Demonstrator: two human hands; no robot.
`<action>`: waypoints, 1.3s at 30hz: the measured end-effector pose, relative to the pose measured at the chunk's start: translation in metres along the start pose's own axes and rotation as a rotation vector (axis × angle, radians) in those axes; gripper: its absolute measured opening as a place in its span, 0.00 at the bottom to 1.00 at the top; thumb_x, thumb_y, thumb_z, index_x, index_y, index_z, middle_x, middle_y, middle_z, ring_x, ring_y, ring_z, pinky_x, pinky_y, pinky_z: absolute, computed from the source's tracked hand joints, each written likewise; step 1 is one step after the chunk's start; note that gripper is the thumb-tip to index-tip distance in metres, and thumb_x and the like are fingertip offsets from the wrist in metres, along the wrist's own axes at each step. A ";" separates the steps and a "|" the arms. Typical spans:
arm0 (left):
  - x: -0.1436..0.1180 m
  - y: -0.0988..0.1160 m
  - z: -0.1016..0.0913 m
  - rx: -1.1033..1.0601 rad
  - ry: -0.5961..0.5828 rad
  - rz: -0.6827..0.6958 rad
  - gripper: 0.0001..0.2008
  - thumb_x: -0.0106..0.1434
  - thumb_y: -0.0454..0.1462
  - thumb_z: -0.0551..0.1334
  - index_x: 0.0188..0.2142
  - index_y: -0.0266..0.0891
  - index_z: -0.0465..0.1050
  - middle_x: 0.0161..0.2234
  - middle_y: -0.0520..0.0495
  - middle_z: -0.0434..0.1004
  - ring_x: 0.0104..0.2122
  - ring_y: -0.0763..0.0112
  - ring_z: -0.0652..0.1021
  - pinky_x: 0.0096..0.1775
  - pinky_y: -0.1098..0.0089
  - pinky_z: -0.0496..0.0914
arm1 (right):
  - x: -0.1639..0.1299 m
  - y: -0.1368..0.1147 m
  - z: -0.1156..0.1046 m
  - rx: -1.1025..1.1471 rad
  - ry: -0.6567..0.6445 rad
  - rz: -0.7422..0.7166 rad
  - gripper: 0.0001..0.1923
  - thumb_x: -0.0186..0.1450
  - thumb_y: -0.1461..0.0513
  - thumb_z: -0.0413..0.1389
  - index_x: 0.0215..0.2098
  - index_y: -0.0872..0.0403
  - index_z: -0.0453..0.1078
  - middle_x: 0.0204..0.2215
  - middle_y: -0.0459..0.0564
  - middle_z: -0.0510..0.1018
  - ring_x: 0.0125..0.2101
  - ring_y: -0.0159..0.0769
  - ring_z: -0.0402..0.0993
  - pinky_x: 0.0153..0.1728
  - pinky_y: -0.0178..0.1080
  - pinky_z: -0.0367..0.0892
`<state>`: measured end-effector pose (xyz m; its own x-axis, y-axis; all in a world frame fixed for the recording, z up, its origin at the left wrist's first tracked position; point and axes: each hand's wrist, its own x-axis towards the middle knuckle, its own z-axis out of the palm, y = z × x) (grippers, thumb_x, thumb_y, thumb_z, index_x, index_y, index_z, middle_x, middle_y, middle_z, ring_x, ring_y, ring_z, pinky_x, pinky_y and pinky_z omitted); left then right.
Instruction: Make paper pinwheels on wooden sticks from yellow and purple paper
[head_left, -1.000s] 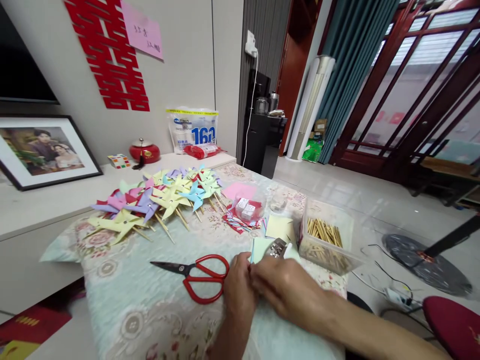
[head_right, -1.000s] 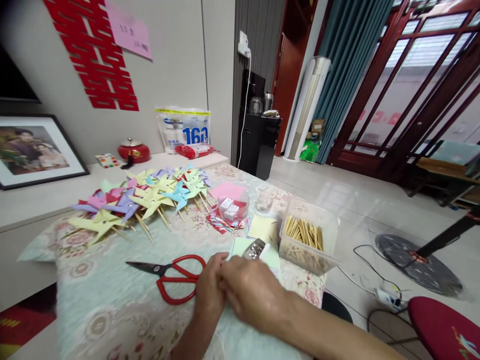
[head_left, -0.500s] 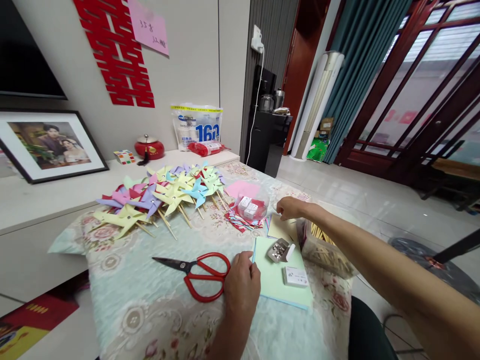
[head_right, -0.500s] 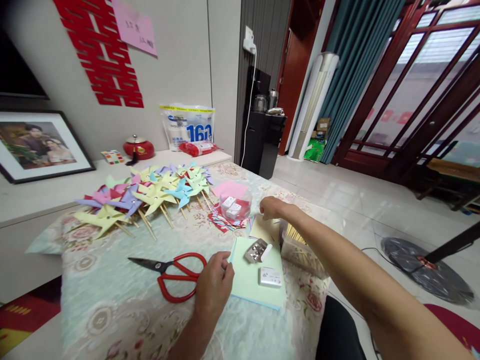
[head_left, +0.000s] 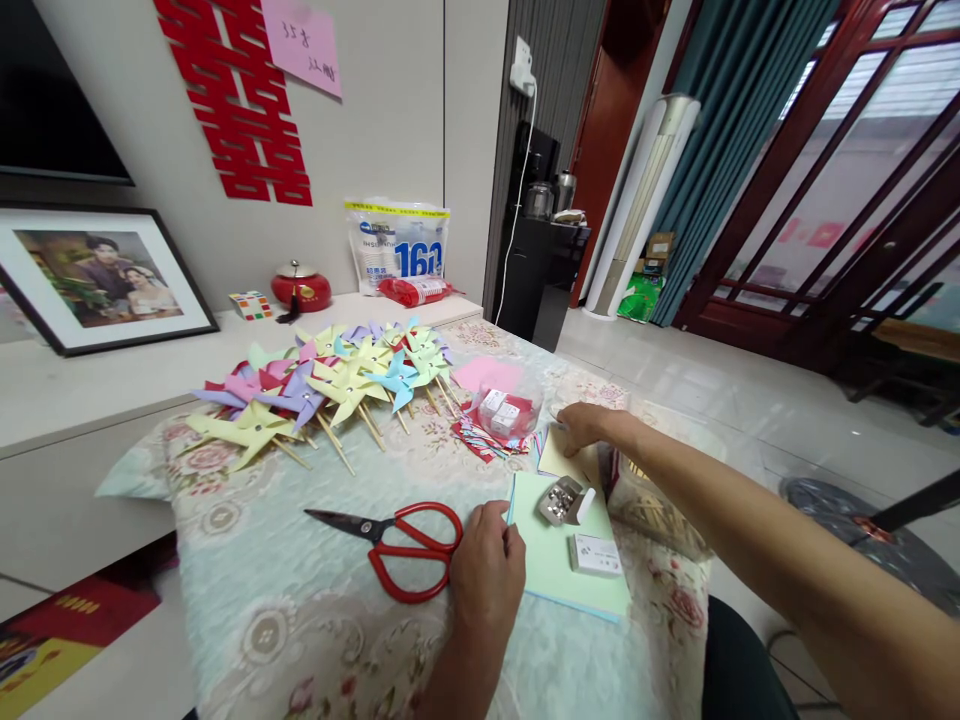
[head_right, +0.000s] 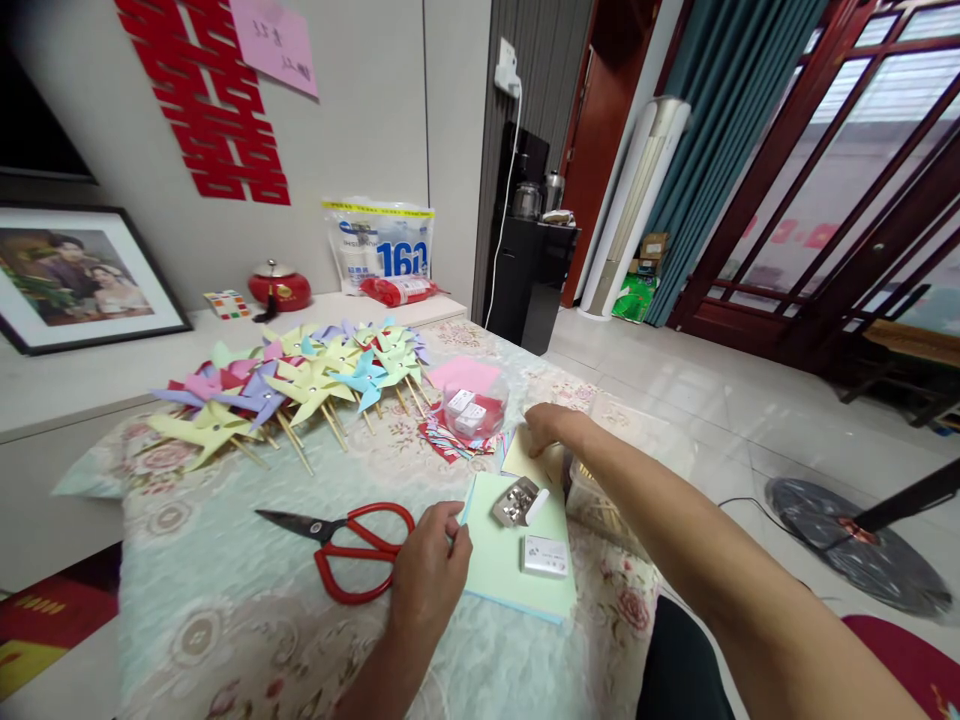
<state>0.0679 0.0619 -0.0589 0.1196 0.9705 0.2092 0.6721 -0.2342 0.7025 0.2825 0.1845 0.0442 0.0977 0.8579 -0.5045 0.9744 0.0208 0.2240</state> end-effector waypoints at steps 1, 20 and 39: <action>0.000 0.000 0.000 -0.005 0.004 0.003 0.12 0.63 0.28 0.55 0.42 0.39 0.73 0.36 0.46 0.78 0.39 0.63 0.78 0.40 0.68 0.69 | 0.000 0.000 0.000 -0.005 0.001 0.000 0.16 0.69 0.57 0.59 0.53 0.56 0.71 0.51 0.54 0.75 0.48 0.43 0.75 0.49 0.51 0.72; 0.001 -0.003 0.002 -0.040 0.036 0.034 0.11 0.62 0.27 0.56 0.41 0.38 0.74 0.34 0.45 0.78 0.37 0.60 0.78 0.39 0.65 0.70 | 0.008 0.013 -0.006 -0.088 0.043 -0.016 0.16 0.70 0.57 0.58 0.53 0.56 0.70 0.52 0.54 0.75 0.48 0.43 0.75 0.47 0.50 0.73; 0.001 -0.004 0.004 -0.029 0.065 0.067 0.12 0.61 0.27 0.55 0.41 0.36 0.74 0.34 0.43 0.79 0.37 0.58 0.80 0.38 0.63 0.71 | -0.003 0.026 -0.018 0.013 0.157 -0.056 0.12 0.67 0.58 0.60 0.44 0.57 0.74 0.42 0.51 0.79 0.41 0.40 0.77 0.42 0.44 0.73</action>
<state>0.0684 0.0639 -0.0641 0.1149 0.9472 0.2994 0.6426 -0.3007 0.7047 0.3043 0.1920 0.0662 0.0112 0.9252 -0.3793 0.9801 0.0651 0.1877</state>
